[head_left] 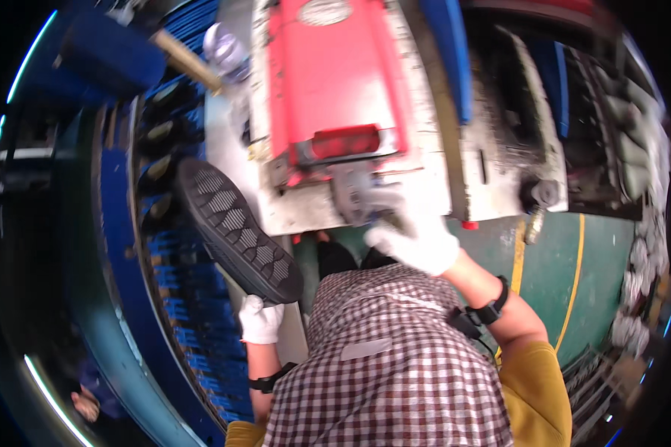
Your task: Using industrial machinery to press or shape shoe components.
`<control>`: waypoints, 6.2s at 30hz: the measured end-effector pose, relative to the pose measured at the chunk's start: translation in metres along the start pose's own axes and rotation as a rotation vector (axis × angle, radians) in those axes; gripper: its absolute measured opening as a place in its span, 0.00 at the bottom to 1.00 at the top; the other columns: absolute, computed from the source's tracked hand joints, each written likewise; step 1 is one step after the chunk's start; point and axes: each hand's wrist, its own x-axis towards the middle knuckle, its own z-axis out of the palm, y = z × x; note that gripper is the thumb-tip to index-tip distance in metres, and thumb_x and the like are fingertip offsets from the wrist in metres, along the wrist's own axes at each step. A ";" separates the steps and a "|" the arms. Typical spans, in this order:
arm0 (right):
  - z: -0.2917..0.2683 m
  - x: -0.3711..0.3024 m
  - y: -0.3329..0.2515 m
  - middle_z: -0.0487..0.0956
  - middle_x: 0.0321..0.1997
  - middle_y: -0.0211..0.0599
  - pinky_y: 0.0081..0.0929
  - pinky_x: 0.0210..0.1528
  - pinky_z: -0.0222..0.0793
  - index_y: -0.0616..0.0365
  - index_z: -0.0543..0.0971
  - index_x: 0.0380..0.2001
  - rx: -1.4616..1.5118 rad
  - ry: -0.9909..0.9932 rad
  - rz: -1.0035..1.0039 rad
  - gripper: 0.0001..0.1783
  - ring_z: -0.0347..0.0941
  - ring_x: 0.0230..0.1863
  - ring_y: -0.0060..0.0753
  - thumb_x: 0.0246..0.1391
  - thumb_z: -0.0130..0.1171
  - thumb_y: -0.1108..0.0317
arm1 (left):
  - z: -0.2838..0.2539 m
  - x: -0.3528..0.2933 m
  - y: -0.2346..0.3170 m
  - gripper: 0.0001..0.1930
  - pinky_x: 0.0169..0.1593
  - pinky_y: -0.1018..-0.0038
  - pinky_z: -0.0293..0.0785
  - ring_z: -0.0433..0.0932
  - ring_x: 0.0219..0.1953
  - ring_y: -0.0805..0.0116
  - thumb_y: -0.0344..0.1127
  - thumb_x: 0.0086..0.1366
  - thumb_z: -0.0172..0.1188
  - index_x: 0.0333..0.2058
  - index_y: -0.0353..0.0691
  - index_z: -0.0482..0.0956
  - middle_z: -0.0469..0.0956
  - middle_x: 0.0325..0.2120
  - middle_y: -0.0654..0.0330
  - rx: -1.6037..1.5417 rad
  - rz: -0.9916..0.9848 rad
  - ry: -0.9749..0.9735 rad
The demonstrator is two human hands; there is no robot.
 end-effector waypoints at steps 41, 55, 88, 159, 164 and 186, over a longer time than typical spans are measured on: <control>-0.257 0.019 0.110 0.75 0.61 0.58 0.47 0.65 0.73 0.24 0.73 0.68 -0.970 0.488 0.698 0.45 0.75 0.61 0.59 0.41 0.70 0.51 | 0.733 0.130 -0.054 0.24 0.60 0.63 0.70 0.76 0.55 0.53 0.49 0.74 0.54 0.57 0.35 0.77 0.79 0.52 0.47 1.511 1.364 -1.445; -0.266 -0.001 0.119 0.68 0.71 0.62 0.49 0.71 0.66 0.39 0.67 0.73 -0.909 0.514 0.631 0.54 0.68 0.70 0.62 0.43 0.69 0.37 | 0.650 0.106 -0.102 0.30 0.64 0.57 0.71 0.77 0.58 0.45 0.42 0.62 0.63 0.63 0.42 0.74 0.77 0.55 0.40 1.287 1.320 -1.236; -0.175 -0.211 0.107 0.70 0.27 0.15 0.27 0.33 0.60 0.41 0.76 0.41 1.187 1.617 0.423 0.12 0.63 0.27 0.21 0.70 0.58 0.48 | 0.389 0.151 -0.267 0.30 0.66 0.46 0.62 0.72 0.62 0.54 0.32 0.51 0.64 0.56 0.58 0.77 0.73 0.53 0.63 1.410 1.723 -1.172; 0.056 0.036 -0.017 0.86 0.41 0.54 0.45 0.53 0.78 0.58 0.83 0.46 -0.282 -0.120 0.518 0.27 0.84 0.47 0.56 0.54 0.65 0.46 | 0.294 0.149 0.042 0.37 0.52 0.61 0.77 0.84 0.47 0.48 0.66 0.52 0.69 0.44 0.34 0.86 0.85 0.44 0.42 2.207 0.078 -0.600; 0.056 0.035 -0.013 0.86 0.41 0.55 0.45 0.53 0.78 0.58 0.83 0.45 -0.290 -0.134 0.498 0.27 0.84 0.47 0.56 0.53 0.65 0.46 | 0.299 0.145 0.042 0.38 0.53 0.61 0.76 0.84 0.48 0.48 0.67 0.52 0.69 0.45 0.34 0.85 0.85 0.45 0.42 2.222 0.031 -0.578; 0.056 0.036 -0.008 0.86 0.40 0.55 0.46 0.52 0.77 0.57 0.84 0.45 -0.207 -0.155 0.495 0.26 0.84 0.45 0.56 0.54 0.64 0.45 | 0.290 0.152 0.039 0.31 0.51 0.60 0.77 0.85 0.44 0.51 0.62 0.52 0.69 0.42 0.39 0.88 0.86 0.40 0.45 2.202 0.057 -0.567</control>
